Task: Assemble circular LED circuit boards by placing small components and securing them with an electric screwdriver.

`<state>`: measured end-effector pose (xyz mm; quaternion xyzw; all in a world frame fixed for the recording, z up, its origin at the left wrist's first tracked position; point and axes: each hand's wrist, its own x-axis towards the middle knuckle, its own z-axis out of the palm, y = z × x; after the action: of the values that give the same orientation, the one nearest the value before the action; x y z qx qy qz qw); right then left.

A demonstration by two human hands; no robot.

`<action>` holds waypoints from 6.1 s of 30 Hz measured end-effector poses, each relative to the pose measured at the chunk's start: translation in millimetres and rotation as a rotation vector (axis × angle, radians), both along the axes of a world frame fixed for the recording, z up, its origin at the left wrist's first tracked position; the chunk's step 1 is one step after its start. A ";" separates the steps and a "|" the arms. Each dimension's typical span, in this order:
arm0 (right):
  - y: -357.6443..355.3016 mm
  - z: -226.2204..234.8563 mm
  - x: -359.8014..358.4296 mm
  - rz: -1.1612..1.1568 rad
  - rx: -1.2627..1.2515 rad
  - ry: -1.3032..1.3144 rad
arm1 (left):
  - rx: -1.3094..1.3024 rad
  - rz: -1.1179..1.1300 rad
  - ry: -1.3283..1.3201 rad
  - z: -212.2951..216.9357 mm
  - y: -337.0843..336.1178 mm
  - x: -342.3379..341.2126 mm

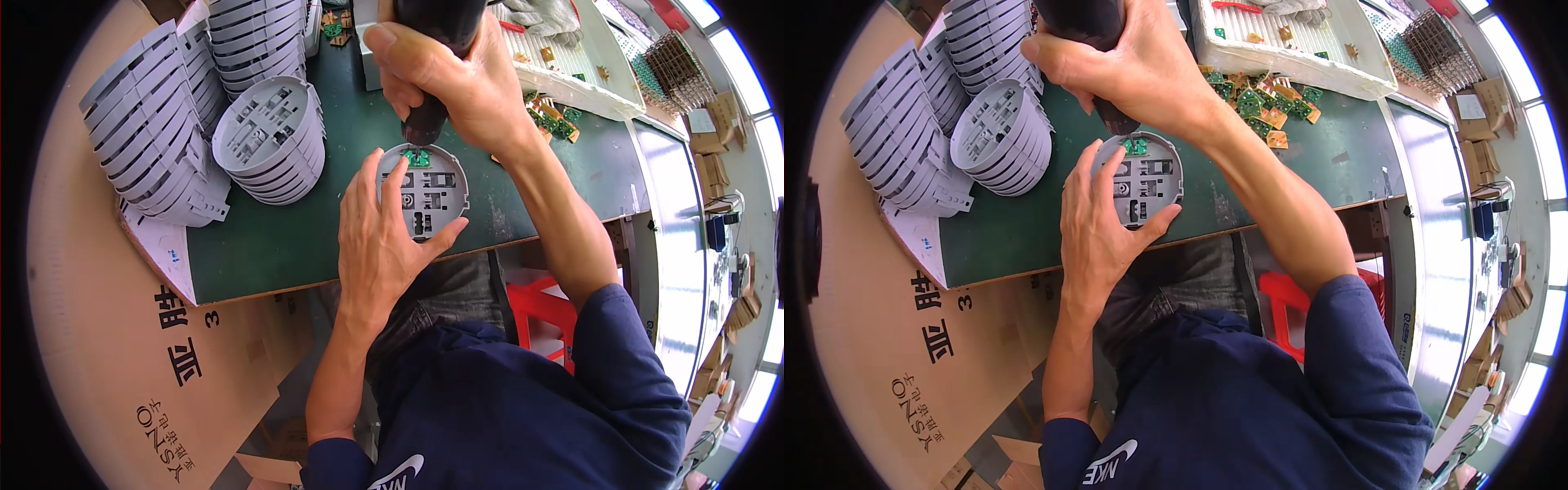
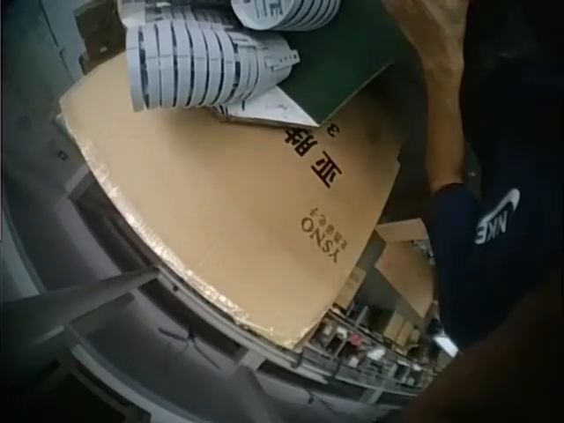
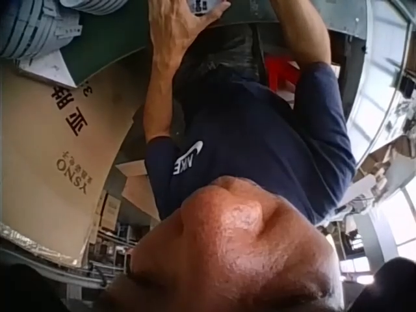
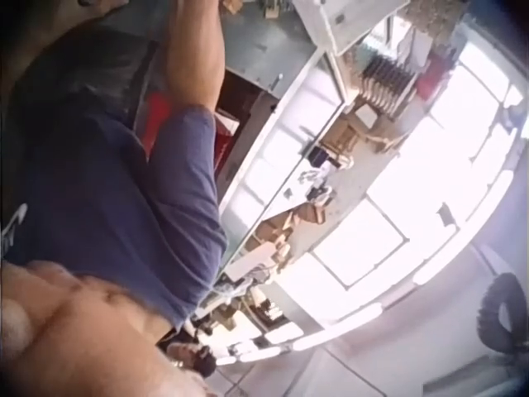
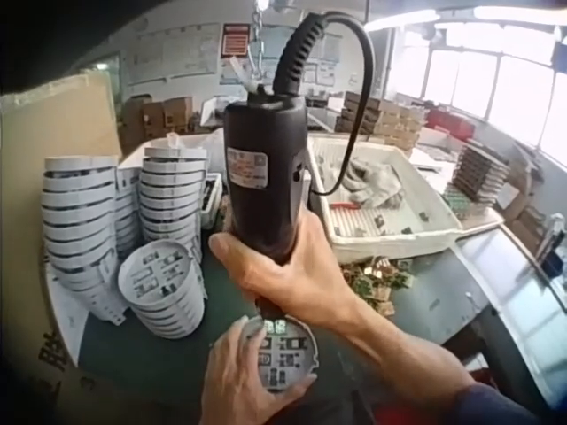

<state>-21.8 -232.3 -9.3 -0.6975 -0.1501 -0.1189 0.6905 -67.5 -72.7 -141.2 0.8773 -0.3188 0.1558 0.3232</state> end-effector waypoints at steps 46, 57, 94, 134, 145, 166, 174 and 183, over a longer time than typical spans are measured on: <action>-148.8 -93.3 -152.6 -1.021 -0.088 0.121 | -0.076 -0.029 -0.155 112.3 76.2 28.9; -449.9 -146.8 -414.7 -1.739 -0.618 0.749 | -0.075 -0.344 0.102 41.5 27.0 28.3; -96.1 -139.3 -112.2 -0.857 -0.885 0.055 | -1.437 -0.831 1.459 -37.1 132.0 -73.0; -101.0 -131.3 -147.0 -0.868 -0.898 0.018 | 0.582 0.260 0.334 127.9 56.5 95.8; -101.9 -132.0 -143.1 -0.993 -0.540 0.107 | 0.112 0.194 -0.097 130.8 71.7 33.3; -99.7 -129.3 -140.5 -0.807 -0.347 0.185 | -1.499 -0.691 1.318 29.9 55.6 17.5; -88.3 -128.8 -136.8 -0.777 -0.242 0.155 | -1.344 -0.638 1.217 30.4 56.0 20.1; -71.1 -120.1 -138.8 -0.786 -0.614 0.074 | -1.267 -0.647 1.166 20.6 59.8 20.9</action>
<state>-160.6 -303.4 -129.4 -0.8761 0.1205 -0.2957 0.3613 -46.6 -12.9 -120.6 0.3440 -0.1902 -0.2639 0.8808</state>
